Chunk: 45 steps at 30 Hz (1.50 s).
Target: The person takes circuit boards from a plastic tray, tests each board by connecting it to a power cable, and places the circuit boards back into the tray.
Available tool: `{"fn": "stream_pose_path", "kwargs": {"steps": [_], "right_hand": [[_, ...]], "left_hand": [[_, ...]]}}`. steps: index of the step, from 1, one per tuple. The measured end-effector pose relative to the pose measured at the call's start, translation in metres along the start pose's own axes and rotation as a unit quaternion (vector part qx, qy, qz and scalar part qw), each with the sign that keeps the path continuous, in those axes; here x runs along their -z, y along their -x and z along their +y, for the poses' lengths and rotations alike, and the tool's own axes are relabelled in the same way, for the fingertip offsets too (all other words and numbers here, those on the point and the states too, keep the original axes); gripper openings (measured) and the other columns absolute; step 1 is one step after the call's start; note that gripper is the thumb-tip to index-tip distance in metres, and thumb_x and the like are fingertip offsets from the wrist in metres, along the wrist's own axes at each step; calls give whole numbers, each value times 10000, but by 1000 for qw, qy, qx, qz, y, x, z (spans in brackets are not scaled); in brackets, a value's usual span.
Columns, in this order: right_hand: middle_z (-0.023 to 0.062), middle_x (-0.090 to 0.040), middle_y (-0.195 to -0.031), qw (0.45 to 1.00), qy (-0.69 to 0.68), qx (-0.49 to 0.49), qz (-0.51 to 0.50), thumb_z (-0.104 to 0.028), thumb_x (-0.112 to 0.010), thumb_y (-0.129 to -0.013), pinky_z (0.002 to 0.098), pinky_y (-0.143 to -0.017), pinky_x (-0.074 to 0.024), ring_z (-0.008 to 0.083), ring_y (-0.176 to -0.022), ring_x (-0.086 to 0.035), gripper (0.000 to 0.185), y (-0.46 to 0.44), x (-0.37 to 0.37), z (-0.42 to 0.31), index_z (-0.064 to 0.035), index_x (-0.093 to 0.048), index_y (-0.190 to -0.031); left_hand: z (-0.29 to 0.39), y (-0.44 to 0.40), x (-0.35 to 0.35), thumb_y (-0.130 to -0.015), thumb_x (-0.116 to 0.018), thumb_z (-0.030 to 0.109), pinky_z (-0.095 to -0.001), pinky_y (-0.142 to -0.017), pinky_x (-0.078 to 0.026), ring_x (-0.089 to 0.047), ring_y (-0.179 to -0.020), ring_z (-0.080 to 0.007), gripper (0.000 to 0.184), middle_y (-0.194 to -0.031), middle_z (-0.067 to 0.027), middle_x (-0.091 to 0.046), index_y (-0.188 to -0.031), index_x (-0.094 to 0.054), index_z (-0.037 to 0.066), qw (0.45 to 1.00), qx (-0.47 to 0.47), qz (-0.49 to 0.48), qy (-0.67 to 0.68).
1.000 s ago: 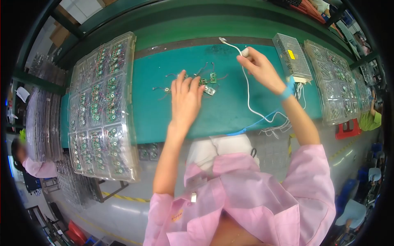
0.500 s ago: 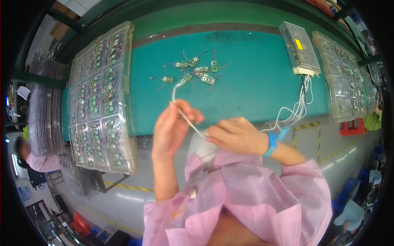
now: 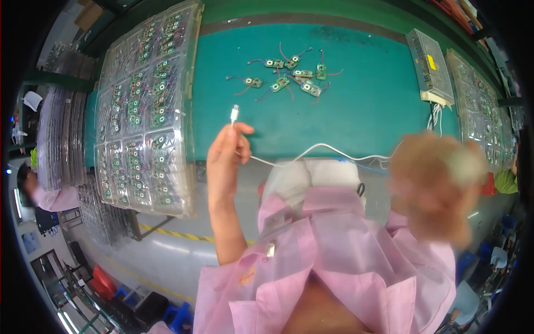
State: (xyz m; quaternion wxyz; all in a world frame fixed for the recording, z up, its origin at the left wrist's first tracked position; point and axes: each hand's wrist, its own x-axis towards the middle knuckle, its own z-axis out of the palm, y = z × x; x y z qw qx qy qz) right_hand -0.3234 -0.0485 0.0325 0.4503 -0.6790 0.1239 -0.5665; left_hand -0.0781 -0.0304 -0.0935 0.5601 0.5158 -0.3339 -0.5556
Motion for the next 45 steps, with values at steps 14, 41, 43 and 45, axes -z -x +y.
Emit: {"fn": "stream_pose_path", "kwargs": {"steps": [14, 41, 43, 45], "right_hand": [[11, -525, -665, 985, 102, 136, 13, -97, -578, -811, 245, -476, -367, 139, -504, -430, 63, -22, -16, -46, -87, -516, -804], [74, -623, -789, 864, -227, -447, 33, -187, -560, -916, 209, -461, -423, 123, -611, -589, 157, -17, -38, 123, -41, -539, -970], [58, -622, -797, 836, -269, -473, 65, -192, -543, -933, 197, -462, -416, 101, -612, -582, 145, -2, -41, 114, -52, -539, -968], [50, -614, -794, 782, -376, -489, 95, -176, -547, -928, 194, -453, -394, 94, -579, -548, 122, 9, -43, 110, -60, -543, -963]], "left_hand": [[-7, -7, 10, -990, -411, 248, -172, -477, -254, -301, -491, -38, 280, -544, 53, -344, -944, -591, 38, 1000, -4, -5, 18], [-6, 8, -6, -966, -459, 170, -163, -526, -314, -379, -571, -33, 194, -727, 14, -521, -1017, -586, 32, 1000, -7, 2, 10], [-7, 14, -19, -957, -476, 155, -175, -568, -347, -421, -625, -50, 177, -798, -2, -551, -1028, -577, 29, 996, -79, 4, -48], [-7, 19, -27, -949, -492, 140, -187, -611, -381, -463, -678, -66, 165, -869, -18, -581, -1040, -569, 26, 982, -153, 9, -108]]}}
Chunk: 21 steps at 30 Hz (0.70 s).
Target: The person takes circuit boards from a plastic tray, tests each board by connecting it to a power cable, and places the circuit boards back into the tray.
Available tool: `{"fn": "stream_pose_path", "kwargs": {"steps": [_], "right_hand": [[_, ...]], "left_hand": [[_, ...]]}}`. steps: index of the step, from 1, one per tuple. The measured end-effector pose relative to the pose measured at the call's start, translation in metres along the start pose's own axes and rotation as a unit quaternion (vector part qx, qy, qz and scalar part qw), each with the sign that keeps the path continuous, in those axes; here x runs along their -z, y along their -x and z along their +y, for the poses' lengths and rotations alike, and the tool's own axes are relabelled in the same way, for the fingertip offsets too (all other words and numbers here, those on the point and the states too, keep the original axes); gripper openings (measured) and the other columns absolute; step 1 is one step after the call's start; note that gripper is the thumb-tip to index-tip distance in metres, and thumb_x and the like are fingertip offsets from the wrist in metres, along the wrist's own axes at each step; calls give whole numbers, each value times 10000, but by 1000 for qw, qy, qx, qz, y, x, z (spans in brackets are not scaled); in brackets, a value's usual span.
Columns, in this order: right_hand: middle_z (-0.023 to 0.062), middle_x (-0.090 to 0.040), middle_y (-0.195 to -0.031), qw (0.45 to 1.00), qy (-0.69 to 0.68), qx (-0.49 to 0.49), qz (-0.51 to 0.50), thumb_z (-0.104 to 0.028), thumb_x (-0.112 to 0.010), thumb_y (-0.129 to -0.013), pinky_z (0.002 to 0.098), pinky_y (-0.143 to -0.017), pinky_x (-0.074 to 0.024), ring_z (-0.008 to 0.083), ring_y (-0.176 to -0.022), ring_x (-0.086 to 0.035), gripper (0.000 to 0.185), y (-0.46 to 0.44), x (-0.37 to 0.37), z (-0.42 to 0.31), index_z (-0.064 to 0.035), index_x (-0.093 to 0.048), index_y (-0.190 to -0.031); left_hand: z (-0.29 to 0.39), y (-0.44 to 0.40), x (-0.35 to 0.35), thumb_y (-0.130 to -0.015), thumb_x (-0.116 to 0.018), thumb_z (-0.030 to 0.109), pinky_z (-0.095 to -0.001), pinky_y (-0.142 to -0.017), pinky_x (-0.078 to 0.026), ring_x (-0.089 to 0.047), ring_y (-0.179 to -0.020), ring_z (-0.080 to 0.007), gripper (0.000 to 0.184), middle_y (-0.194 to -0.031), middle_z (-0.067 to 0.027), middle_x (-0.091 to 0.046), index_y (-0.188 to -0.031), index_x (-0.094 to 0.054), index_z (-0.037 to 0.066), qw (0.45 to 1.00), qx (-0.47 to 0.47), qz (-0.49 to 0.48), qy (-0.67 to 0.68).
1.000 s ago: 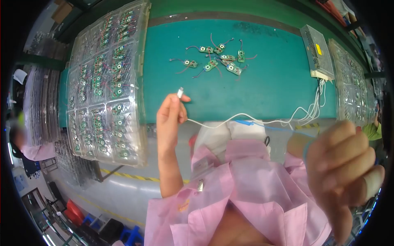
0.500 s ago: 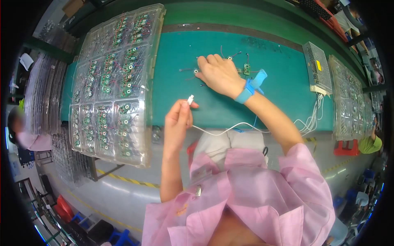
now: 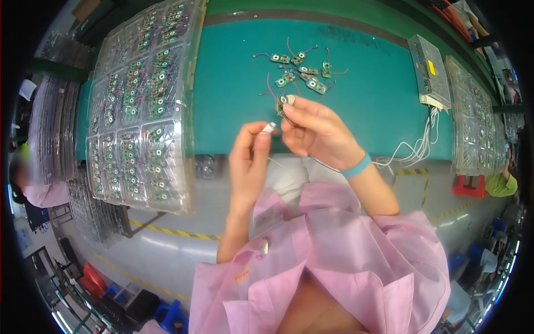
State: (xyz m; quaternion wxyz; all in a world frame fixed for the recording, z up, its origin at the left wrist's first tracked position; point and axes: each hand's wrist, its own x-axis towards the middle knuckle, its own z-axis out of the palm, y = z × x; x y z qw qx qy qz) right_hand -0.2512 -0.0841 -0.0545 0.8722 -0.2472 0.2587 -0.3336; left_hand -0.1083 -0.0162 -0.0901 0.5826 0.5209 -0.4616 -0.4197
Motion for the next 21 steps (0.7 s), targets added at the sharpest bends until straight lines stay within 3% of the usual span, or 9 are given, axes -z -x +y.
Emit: {"fn": "stream_pose_path", "kwargs": {"steps": [6, 10, 21], "right_hand": [[17, -548, -702, 998, -55, -2, -12, -139, -523, -927, 185, -421, -297, 64, -498, -410, 150, 15, 0, 11, -52, -557, -1044], [5, -514, -682, 996, -87, 9, 9, -139, -504, -934, 183, -426, -277, 65, -482, -359, 157, 23, 1, 13, -52, -557, -1054], [1, -518, -695, 994, -103, 9, -43, -133, -481, -943, 178, -426, -263, 53, -499, -368, 165, 33, 12, 11, -56, -561, -1065]], "left_hand": [[10, 13, -12, -936, -510, 114, -211, -669, -405, -495, -739, -95, 158, -894, -23, -599, -1055, -553, 20, 997, 34, -6, -68], [9, 17, -22, -957, -477, 125, -177, -614, -351, -427, -673, -53, 150, -824, -9, -563, -1052, -543, 30, 997, -24, 9, -78], [17, 22, -27, -934, -510, 115, -212, -663, -400, -482, -729, -96, 150, -856, -21, -577, -1050, -551, 28, 996, 1, 0, -94]]}}
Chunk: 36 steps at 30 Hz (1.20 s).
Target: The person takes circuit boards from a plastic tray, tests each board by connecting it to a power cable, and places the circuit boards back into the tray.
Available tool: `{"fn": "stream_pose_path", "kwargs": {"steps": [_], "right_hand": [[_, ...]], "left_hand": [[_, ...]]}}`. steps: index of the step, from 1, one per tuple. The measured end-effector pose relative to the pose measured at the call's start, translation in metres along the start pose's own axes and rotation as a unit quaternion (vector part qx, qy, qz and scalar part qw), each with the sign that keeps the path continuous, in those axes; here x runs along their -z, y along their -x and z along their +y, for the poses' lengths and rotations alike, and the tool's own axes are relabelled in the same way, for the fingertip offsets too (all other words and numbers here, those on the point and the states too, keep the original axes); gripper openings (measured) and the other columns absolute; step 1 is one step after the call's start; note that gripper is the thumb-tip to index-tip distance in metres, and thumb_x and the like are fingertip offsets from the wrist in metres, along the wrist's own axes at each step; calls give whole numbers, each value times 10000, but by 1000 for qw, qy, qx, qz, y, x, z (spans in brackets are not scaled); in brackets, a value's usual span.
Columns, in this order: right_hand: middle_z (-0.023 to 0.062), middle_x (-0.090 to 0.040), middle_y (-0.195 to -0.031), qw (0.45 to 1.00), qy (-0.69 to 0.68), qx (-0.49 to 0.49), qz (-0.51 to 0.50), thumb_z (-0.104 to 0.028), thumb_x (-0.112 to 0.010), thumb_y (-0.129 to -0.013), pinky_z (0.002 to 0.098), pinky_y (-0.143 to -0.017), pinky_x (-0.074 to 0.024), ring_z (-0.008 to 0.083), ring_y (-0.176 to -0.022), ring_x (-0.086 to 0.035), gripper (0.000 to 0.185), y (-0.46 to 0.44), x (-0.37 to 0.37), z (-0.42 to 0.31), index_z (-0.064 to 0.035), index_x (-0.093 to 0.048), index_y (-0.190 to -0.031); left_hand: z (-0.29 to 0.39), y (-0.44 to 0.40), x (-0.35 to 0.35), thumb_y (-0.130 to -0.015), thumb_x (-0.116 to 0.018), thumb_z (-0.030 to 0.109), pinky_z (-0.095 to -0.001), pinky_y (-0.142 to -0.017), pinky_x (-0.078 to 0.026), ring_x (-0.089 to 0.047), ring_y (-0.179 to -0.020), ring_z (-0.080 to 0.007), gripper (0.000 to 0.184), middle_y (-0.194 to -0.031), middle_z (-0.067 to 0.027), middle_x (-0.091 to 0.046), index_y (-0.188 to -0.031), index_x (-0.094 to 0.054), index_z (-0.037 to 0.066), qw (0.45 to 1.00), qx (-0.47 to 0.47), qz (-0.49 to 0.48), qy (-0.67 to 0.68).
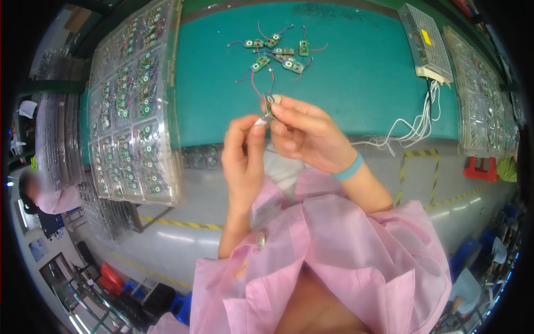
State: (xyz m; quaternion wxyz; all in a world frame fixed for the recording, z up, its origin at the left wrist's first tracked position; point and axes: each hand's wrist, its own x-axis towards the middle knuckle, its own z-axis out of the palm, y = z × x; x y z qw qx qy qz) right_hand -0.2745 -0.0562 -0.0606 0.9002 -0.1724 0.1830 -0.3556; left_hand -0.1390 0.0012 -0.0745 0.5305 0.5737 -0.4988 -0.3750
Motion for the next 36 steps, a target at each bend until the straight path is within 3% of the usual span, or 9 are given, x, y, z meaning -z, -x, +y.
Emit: {"fn": "stream_pose_path", "kwargs": {"steps": [4, 10, 14, 27, 30, 32, 34, 36], "right_hand": [[-1, -526, -700, 1000, -21, 2, 10, -132, -476, -945, 179, -425, -257, 54, -504, -369, 173, 0, -1, 2, -60, -561, -1076], [-2, -534, -706, 999, -37, -5, 22, -134, -470, -948, 180, -423, -265, 58, -501, -372, 176, 0, 4, 6, -60, -560, -1080], [2, -539, -709, 1000, -6, 5, 29, -150, -473, -950, 182, -422, -269, 58, -500, -378, 179, -1, 1, 7, -53, -554, -1076], [2, -520, -700, 989, 136, 42, 44, -219, -472, -959, 201, -468, -330, 85, -514, -423, 241, 0, 2, 17, -30, -555, -1084], [5, -517, -702, 985, 161, 38, 57, -226, -467, -961, 205, -481, -345, 89, -519, -431, 258, 0, 4, 10, -24, -557, -1095], [12, -525, -716, 947, 315, 29, 56, -225, -471, -959, 207, -490, -351, 86, -519, -429, 266, 12, 11, 0, -17, -560, -1099], [18, -532, -730, 884, 465, 25, 43, -224, -476, -956, 208, -498, -357, 84, -519, -427, 274, 22, 19, -15, -10, -563, -1103], [33, -572, -768, 858, 502, 2, -103, -186, -541, -924, 208, -482, -362, 86, -522, -439, 261, 38, 25, -28, 6, -572, -1098]], "left_hand": [[2, 1, 2, -929, -514, 113, -222, -645, -395, -469, -711, -99, 136, -831, -19, -567, -1032, -560, 36, 996, -1, -2, -87], [-6, 1, -3, -952, -490, 125, -174, -605, -343, -419, -677, -55, 140, -823, 9, -546, -1021, -556, 24, 998, -41, 16, -43], [-2, 0, -1, -905, -535, 96, -250, -598, -381, -442, -657, -124, 110, -771, -20, -558, -989, -592, 56, 996, -37, 28, -83], [-2, -8, 4, -890, -538, 81, -238, -576, -375, -445, -646, -127, 98, -764, -18, -590, -950, -614, 63, 987, -47, 7, -155], [-12, -17, 2, -917, -532, 133, -201, -557, -349, -405, -584, -88, 116, -724, 7, -561, -942, -601, 43, 999, -42, -1, -13], [-23, -23, 7, -929, -526, 154, -189, -547, -337, -385, -564, -72, 139, -707, 16, -545, -933, -595, 34, 999, -37, 11, 8], [-38, -32, 25, -940, -521, 189, -174, -523, -310, -356, -544, -51, 178, -663, 22, -501, -919, -588, 25, 985, 41, 35, 161], [-43, -36, 29, -941, -522, 197, -172, -519, -304, -351, -544, -47, 186, -658, 23, -493, -916, -588, 25, 984, 50, 41, 165]]}}
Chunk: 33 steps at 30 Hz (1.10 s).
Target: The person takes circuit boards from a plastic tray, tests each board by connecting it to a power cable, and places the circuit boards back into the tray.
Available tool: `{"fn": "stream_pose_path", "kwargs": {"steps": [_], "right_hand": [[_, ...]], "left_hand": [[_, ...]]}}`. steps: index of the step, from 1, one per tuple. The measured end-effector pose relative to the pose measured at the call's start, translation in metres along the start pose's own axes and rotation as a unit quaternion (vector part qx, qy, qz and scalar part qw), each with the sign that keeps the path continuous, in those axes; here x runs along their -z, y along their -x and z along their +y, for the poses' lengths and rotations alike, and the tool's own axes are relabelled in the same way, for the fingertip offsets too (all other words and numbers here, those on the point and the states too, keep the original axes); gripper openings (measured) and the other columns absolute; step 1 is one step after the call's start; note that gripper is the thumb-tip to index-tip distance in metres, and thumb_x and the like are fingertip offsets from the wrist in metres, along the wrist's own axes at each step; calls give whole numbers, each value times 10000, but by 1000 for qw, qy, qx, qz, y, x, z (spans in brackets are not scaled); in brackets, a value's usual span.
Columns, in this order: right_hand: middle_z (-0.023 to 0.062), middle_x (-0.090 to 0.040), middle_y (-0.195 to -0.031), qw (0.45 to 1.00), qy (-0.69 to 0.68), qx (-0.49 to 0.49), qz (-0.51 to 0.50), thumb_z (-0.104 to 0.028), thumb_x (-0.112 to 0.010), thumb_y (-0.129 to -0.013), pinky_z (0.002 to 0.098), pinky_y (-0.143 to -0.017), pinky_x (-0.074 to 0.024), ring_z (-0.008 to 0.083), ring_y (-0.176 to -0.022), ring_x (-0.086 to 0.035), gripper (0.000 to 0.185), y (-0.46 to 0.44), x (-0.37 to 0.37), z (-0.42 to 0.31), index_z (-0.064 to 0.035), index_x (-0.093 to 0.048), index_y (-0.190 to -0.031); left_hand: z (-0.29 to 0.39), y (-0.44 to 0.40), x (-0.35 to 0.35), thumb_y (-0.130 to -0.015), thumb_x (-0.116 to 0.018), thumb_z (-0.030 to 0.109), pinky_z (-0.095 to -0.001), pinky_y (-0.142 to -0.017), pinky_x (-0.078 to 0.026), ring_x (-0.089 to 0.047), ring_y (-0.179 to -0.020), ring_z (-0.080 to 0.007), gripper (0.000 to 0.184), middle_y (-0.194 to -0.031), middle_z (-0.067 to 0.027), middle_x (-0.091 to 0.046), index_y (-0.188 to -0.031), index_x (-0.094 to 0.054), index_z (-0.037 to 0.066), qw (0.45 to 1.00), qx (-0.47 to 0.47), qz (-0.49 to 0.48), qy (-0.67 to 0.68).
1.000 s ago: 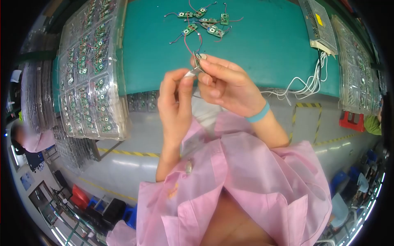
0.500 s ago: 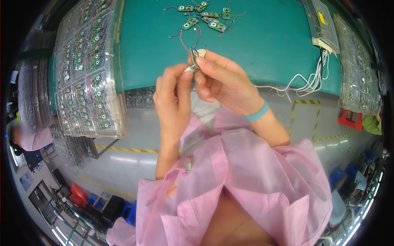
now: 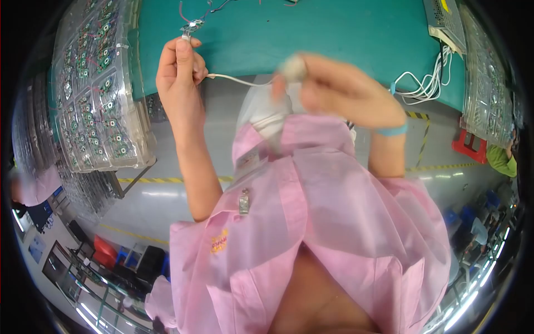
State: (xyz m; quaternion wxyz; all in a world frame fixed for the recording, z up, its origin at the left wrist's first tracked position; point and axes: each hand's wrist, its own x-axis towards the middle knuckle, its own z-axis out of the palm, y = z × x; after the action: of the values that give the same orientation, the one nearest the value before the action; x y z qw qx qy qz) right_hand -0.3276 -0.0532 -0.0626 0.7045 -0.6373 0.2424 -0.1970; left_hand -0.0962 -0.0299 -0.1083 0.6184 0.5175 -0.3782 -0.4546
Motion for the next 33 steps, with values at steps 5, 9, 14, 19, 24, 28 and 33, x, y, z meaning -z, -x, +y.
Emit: {"fn": "stream_pose_path", "kwargs": {"steps": [5, 9, 14, 19, 24, 28, 33], "right_hand": [[51, -609, -809, 948, -89, 96, -290, -150, -641, -859, 197, -446, -385, 116, -519, -478, 361, 13, -23, -13, -8, -544, -1176], [47, -605, -781, 952, -114, 74, -272, -177, -633, -867, 202, -454, -396, 130, -507, -480, 354, 12, -43, -16, -27, -538, -1173], [43, -599, -760, 954, -57, 96, -279, -173, -634, -866, 214, -453, -383, 140, -506, -484, 296, 2, -56, -18, -35, -540, -1110], [38, -541, -701, 951, 0, 154, -267, -147, -549, -900, 285, -501, -388, 186, -542, -471, 109, 4, -60, -18, -63, -487, -871], [14, -506, -668, 971, -36, 104, -213, -107, -535, -897, 275, -513, -371, 164, -536, -424, 101, 5, -40, -11, -64, -481, -823], [-7, -476, -657, 985, -1, 126, -121, -81, -510, -907, 236, -525, -346, 120, -553, -382, 89, 12, -32, 0, -64, -487, -822], [-17, -484, -684, 997, -58, 42, -22, -74, -499, -915, 200, -532, -326, 80, -576, -380, 74, 27, -20, -2, -58, -500, -842]], "left_hand": [[-4, -4, 2, -944, -526, 223, -167, -506, -284, -337, -544, -35, 213, -638, 29, -461, -906, -587, 23, 1000, 26, 11, 5], [-6, -5, 0, -942, -531, 232, -167, -501, -278, -331, -539, -35, 220, -616, 34, -432, -906, -591, 24, 999, 21, 14, -38], [-6, -5, 3, -949, -524, 238, -168, -495, -259, -331, -553, -27, 210, -682, 19, -483, -925, -596, 43, 998, 14, -9, -53], [-5, -3, -1, -941, -537, 239, -165, -502, -269, -336, -552, -30, 205, -772, 8, -543, -926, -598, 44, 998, 16, 0, -55], [-5, -5, -1, -934, -548, 257, -175, -491, -265, -290, -534, -33, 242, -592, 52, -377, -890, -602, 25, 998, 9, 1, -59], [-5, -4, -3, -935, -545, 255, -174, -490, -263, -289, -534, -32, 241, -590, 54, -369, -892, -602, 24, 999, 7, 5, -50], [-7, -4, 0, -935, -547, 252, -173, -491, -266, -293, -533, -33, 241, -596, 50, -384, -892, -602, 22, 999, 8, -2, -43]]}}
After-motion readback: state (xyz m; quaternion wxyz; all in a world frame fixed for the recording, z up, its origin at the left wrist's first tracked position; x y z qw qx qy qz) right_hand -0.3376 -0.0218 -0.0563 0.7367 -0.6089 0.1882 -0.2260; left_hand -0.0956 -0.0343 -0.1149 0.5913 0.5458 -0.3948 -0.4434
